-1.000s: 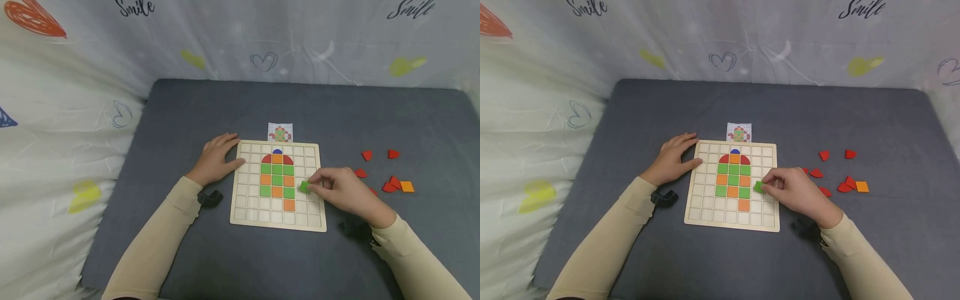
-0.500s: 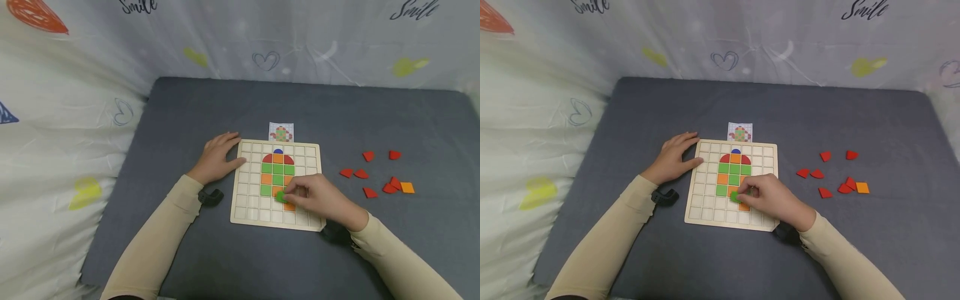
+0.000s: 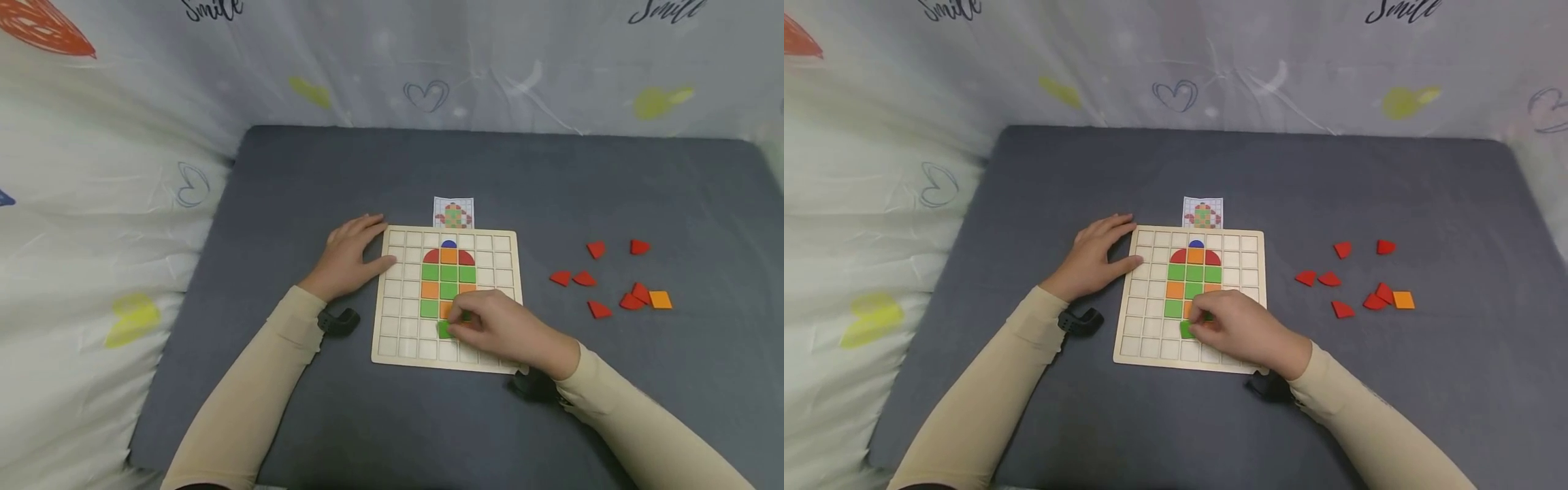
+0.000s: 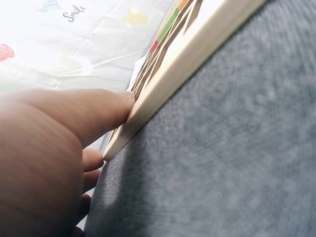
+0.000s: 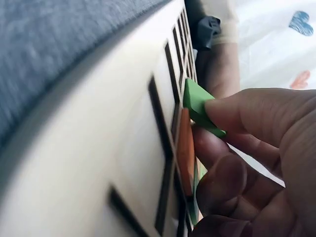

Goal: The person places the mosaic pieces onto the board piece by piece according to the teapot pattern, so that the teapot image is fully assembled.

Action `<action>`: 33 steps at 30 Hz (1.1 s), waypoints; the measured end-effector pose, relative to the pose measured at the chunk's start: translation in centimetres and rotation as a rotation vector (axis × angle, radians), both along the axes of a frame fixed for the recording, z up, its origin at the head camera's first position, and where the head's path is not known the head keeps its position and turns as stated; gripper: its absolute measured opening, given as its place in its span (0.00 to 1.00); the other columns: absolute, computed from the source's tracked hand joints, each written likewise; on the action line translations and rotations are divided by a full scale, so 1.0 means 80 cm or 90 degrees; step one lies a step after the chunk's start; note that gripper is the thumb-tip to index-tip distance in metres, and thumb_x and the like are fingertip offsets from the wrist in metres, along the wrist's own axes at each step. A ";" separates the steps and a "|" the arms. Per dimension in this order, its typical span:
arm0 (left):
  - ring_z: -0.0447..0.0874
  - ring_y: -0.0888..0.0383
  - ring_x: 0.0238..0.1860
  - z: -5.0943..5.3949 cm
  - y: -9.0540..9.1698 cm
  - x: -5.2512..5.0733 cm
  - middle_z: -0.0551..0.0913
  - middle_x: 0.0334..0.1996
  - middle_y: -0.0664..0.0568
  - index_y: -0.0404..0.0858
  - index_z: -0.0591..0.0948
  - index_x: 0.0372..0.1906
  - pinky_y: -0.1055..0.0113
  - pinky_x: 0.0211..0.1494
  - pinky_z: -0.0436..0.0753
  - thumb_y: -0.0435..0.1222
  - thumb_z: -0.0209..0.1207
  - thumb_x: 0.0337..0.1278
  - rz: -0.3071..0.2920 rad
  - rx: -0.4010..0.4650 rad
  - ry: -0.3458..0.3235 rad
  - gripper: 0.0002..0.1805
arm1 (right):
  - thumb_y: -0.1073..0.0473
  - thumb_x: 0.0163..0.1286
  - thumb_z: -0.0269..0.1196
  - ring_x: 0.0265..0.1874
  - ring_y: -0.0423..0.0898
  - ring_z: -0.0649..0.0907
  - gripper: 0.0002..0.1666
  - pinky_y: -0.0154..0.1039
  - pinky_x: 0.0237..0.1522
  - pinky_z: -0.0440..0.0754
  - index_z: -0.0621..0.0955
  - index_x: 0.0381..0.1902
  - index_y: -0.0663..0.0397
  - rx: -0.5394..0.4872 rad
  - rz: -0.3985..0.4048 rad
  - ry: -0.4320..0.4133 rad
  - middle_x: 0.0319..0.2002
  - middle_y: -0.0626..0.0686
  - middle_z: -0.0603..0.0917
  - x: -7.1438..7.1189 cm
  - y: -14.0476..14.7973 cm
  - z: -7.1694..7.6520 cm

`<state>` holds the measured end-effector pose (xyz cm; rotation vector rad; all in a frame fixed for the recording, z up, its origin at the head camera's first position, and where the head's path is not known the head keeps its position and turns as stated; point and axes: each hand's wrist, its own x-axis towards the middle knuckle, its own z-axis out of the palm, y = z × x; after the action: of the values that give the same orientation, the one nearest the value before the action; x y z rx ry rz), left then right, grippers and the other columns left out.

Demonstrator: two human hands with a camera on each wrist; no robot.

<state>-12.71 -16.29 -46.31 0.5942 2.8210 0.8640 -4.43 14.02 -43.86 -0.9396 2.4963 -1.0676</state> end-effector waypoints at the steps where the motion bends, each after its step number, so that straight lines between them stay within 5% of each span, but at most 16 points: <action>1: 0.50 0.48 0.84 0.000 0.000 0.000 0.61 0.82 0.49 0.42 0.68 0.80 0.41 0.82 0.51 0.55 0.62 0.73 -0.001 0.001 0.000 0.39 | 0.62 0.69 0.72 0.21 0.33 0.72 0.10 0.32 0.29 0.75 0.85 0.33 0.40 0.004 0.000 0.002 0.25 0.35 0.78 0.000 -0.001 0.000; 16: 0.50 0.47 0.84 0.002 -0.001 0.001 0.62 0.82 0.48 0.41 0.69 0.80 0.41 0.82 0.51 0.54 0.62 0.72 0.002 0.006 0.004 0.39 | 0.60 0.63 0.78 0.28 0.33 0.75 0.09 0.32 0.34 0.77 0.87 0.31 0.39 0.017 -0.005 0.138 0.33 0.35 0.79 0.004 -0.002 -0.003; 33: 0.50 0.48 0.84 0.001 -0.001 0.000 0.61 0.82 0.49 0.42 0.69 0.80 0.41 0.82 0.51 0.55 0.62 0.72 0.002 0.003 -0.002 0.40 | 0.48 0.69 0.74 0.26 0.33 0.75 0.03 0.32 0.31 0.77 0.89 0.36 0.34 0.047 -0.071 0.101 0.33 0.32 0.82 0.001 0.012 0.014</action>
<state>-12.70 -16.35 -46.25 0.5891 2.8184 0.8721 -4.35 14.97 -42.74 -0.9060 2.7255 -0.9589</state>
